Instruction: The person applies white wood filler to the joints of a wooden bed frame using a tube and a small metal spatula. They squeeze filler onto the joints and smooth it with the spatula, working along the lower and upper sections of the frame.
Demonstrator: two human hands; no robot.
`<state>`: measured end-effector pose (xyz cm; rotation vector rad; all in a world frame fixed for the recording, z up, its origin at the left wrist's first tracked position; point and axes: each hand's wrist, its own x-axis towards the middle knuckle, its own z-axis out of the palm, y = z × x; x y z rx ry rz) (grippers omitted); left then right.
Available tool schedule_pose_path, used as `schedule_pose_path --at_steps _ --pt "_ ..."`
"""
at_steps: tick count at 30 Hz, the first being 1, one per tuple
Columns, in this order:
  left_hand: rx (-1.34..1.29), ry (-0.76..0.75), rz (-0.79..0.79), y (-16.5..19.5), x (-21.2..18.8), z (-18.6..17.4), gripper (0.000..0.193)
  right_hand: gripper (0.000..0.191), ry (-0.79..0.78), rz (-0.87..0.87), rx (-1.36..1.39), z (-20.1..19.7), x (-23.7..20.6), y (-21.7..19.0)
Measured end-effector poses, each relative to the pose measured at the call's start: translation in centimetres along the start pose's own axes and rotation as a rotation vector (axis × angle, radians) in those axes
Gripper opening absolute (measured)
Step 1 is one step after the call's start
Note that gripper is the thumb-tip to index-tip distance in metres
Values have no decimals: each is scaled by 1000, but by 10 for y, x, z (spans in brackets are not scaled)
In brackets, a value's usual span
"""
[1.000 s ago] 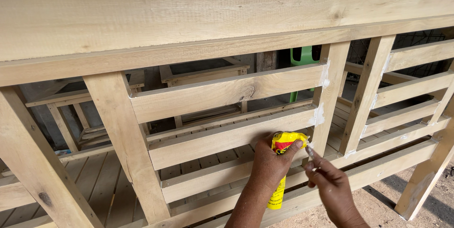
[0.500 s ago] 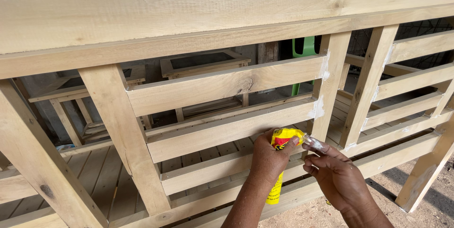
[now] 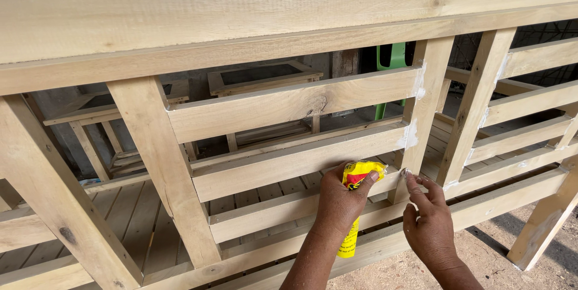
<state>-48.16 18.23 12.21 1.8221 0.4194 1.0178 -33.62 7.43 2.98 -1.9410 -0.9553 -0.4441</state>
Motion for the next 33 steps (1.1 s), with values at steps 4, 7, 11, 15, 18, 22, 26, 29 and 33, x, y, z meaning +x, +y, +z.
schedule_pose_path --at_steps 4,7,11,15,18,22,26,29,33 --pt "-7 -3 19 -1 0 0 28 63 62 -209 -321 3 -2 7" --pt "11 -1 2 -1 0 0 28 53 35 -141 -87 4 -5 14" --pt "4 -9 14 -1 -1 -1 28 55 2 -24 -21 8 -5 15" --pt "9 -18 -10 2 -2 -1 29 52 12 -177 -466 12 -7 10" --pt "22 -6 -17 3 -2 0 29 46 39 -169 -447 9 -10 11" --pt "19 -4 3 2 -3 1 29 60 92 -178 -380 7 -4 9" --pt "-12 -11 23 -1 -3 6 29 58 36 -146 -430 15 -5 5" --pt "-7 -19 5 -3 -2 7 29 55 39 -158 -401 17 -12 12" --pt "-2 -13 -9 -4 -3 7 30 53 55 -59 -128 22 -17 24"
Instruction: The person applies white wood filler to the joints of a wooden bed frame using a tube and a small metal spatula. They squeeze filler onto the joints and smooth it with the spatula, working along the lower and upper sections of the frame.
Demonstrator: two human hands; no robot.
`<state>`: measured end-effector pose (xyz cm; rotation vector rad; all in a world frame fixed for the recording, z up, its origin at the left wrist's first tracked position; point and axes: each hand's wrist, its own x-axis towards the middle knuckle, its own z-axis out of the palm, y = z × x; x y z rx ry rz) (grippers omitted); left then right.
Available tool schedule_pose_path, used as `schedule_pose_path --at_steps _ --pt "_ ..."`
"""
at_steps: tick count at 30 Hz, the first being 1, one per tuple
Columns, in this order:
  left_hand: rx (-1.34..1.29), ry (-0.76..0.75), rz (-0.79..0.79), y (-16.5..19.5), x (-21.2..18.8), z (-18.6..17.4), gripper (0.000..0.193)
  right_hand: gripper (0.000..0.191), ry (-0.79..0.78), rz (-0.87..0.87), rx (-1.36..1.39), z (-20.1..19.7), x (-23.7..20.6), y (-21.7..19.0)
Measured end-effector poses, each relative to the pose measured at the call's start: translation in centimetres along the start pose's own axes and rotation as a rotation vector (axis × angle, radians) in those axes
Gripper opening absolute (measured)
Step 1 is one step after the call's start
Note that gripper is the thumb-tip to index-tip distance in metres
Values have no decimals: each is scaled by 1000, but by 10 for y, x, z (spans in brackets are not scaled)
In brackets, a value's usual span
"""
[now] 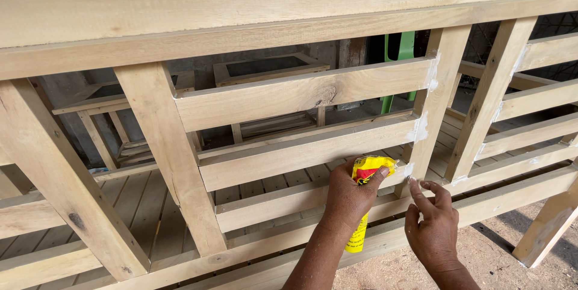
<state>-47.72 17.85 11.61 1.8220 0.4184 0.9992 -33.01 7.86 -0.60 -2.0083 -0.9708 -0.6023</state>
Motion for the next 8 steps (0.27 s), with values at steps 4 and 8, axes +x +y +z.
schedule_pose_path --at_steps 4,8 --pt "-15 -6 11 0 1 0 29 61 -54 46 10 7 0 1" --pt "-21 -6 14 -1 0 0 29 60 -110 -32 -111 0 -8 -3"
